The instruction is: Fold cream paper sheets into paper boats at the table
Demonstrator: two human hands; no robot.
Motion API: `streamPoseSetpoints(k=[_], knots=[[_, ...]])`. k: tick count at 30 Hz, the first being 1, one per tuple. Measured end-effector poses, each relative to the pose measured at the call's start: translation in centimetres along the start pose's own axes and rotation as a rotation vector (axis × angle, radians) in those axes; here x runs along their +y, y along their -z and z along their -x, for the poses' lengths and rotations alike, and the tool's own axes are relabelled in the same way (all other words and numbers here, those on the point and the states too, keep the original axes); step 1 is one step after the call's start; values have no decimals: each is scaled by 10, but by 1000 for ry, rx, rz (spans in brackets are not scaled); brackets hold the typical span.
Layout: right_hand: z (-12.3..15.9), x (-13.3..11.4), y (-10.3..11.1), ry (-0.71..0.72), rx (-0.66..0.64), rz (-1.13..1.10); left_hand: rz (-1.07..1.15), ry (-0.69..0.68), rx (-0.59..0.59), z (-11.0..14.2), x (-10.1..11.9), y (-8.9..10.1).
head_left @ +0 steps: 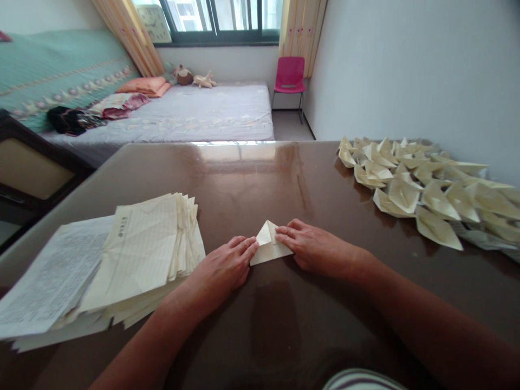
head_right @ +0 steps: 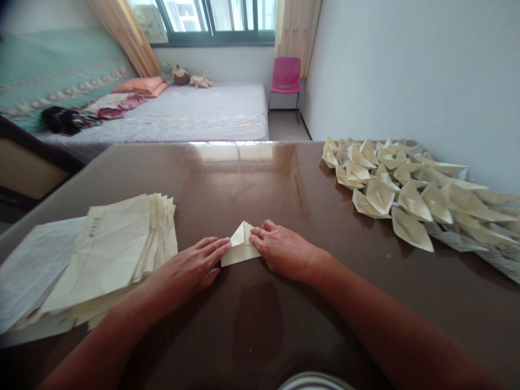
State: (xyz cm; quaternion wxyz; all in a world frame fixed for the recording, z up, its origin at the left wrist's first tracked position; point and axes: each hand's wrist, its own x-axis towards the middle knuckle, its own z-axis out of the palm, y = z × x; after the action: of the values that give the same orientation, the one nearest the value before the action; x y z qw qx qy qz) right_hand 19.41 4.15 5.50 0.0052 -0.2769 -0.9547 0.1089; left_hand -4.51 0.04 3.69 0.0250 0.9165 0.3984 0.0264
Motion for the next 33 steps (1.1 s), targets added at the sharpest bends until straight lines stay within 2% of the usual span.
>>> streamPoseSetpoints(k=[5,11,18,24,28,33], knots=[[-1,0,6,-21,-15,-66,-151,-68,21,-2,3,-9],[0,3,1,-16,18,-42,-176,-111,54,-3,4,-9],[-6,1,-11,-59,25,145,-234,-41,104,-7,11,-16],[-5,-4,-8,-111,26,38,-240,15,121,-8,16,-20],[-6,-10,-9,-180,50,56,-206,100,160,-10,22,-19],[-6,-8,-11,-126,59,70,-158,107,186,-17,22,-21]])
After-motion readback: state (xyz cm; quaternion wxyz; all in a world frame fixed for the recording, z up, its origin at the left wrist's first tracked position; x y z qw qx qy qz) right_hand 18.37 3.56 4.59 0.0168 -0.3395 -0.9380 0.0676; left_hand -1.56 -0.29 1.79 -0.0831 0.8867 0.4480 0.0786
